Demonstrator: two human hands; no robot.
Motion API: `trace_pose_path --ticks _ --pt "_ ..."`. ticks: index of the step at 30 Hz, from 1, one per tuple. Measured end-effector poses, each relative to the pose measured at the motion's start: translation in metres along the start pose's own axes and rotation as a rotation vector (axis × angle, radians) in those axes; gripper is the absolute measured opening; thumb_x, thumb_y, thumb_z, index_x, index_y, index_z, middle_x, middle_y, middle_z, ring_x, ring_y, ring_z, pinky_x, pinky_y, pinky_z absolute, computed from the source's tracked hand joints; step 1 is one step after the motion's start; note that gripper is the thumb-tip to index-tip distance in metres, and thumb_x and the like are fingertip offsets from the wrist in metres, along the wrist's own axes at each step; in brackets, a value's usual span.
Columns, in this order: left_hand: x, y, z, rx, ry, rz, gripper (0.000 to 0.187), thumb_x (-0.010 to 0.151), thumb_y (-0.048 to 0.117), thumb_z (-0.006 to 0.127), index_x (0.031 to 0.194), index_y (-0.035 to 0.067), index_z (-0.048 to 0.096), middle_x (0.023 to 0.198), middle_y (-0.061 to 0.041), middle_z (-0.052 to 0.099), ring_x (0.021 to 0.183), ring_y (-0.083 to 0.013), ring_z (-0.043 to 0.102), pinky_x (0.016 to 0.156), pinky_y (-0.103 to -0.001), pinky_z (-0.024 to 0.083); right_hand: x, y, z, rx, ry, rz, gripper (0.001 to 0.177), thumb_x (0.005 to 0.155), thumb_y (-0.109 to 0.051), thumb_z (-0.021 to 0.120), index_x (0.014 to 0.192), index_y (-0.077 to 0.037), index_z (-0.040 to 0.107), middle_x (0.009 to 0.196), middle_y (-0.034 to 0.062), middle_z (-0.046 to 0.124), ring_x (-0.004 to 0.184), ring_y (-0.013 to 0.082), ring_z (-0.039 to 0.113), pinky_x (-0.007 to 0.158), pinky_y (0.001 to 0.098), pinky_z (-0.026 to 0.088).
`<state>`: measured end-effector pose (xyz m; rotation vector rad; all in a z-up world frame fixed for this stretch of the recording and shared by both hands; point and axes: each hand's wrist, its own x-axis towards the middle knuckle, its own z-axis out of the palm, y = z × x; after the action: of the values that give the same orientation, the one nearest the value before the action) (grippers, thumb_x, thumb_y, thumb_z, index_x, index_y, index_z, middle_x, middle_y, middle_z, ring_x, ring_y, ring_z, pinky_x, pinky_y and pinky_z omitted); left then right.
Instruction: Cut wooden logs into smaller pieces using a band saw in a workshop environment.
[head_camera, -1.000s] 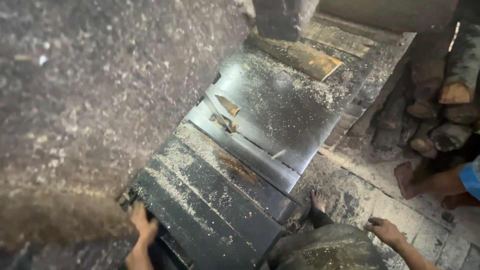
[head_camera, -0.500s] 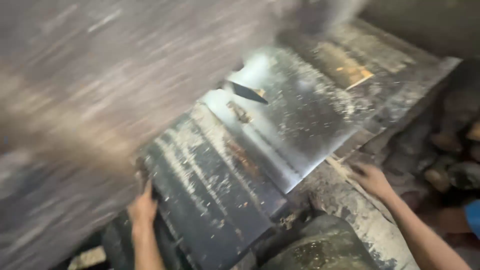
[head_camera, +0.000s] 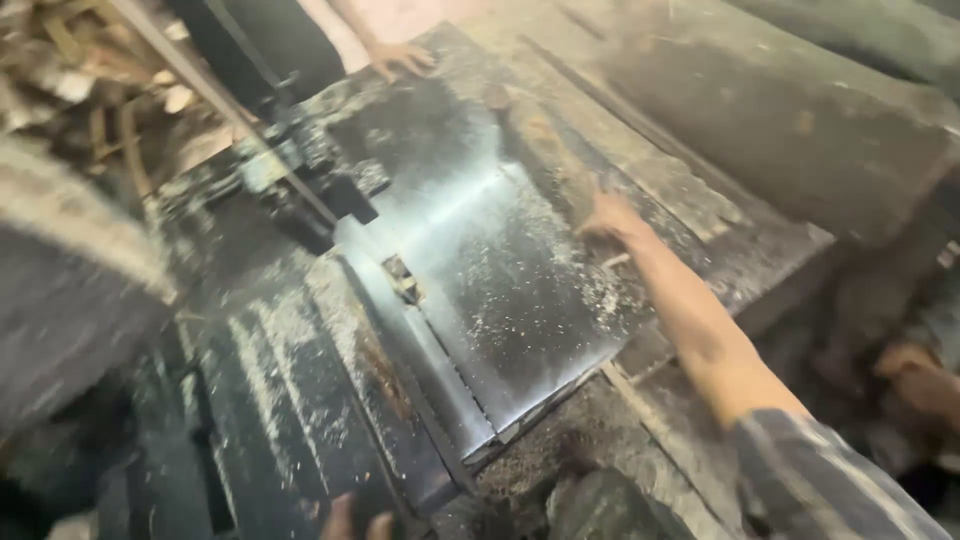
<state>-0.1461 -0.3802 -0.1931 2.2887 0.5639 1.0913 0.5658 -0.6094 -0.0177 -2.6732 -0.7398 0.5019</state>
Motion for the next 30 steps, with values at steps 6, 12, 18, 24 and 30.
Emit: trace_pose_path --ticks 6,12,18,24,30 --pt "0.104 0.317 0.135 -0.199 -0.228 -0.433 0.086 0.070 0.018 0.091 0.144 0.002 0.050 0.138 -0.022 0.063 0.129 -0.0320 0.060 0.107 -0.040 0.046 -0.116 -0.057 0.035 0.058 -0.065 0.078 0.143 0.067 -0.045 0.087 0.164 -0.005 -0.009 0.151 0.0386 0.038 0.127 0.0504 0.055 0.105 0.0490 0.051" --pt "0.055 0.370 0.175 -0.446 -0.443 -0.680 0.128 0.060 0.039 0.095 0.159 0.004 0.023 0.146 -0.025 0.052 0.132 -0.0365 0.056 0.108 -0.042 0.047 -0.326 -0.011 0.113 0.214 -0.130 -0.259 0.130 0.070 -0.055 0.082 0.161 -0.005 0.003 0.156 0.0340 0.031 0.133 0.0480 0.045 0.105 0.0515 0.043" --pt "-0.080 0.366 0.159 -0.524 -0.270 -0.591 0.130 0.058 0.033 0.104 0.153 -0.006 0.025 0.141 -0.026 0.060 0.129 -0.0336 0.063 0.106 -0.042 0.051 -0.444 0.018 0.160 0.567 -0.250 -0.448 0.129 0.062 -0.046 0.091 0.159 -0.005 0.015 0.164 0.0283 0.019 0.154 0.0413 0.017 0.120 0.0442 0.022" --pt "-0.023 0.368 0.140 -0.541 -0.256 -0.877 0.123 0.051 0.015 0.097 0.155 -0.001 0.034 0.132 -0.021 0.072 0.116 -0.0275 0.073 0.097 -0.035 0.060 -0.415 -0.020 0.164 0.673 -0.172 -0.492 0.123 0.062 -0.038 0.088 0.160 -0.003 0.022 0.163 0.0277 0.028 0.152 0.0387 0.029 0.121 0.0413 0.026" --pt "0.005 0.341 0.146 -0.398 -0.113 -0.733 0.099 0.056 0.000 0.089 0.145 -0.006 0.046 0.146 -0.023 0.057 0.126 -0.0290 0.065 0.097 -0.035 0.058 -0.381 -0.059 0.154 0.729 -0.126 -0.499 0.120 0.061 -0.029 0.088 0.158 0.000 0.025 0.162 0.0272 0.033 0.151 0.0365 0.034 0.121 0.0390 0.029"
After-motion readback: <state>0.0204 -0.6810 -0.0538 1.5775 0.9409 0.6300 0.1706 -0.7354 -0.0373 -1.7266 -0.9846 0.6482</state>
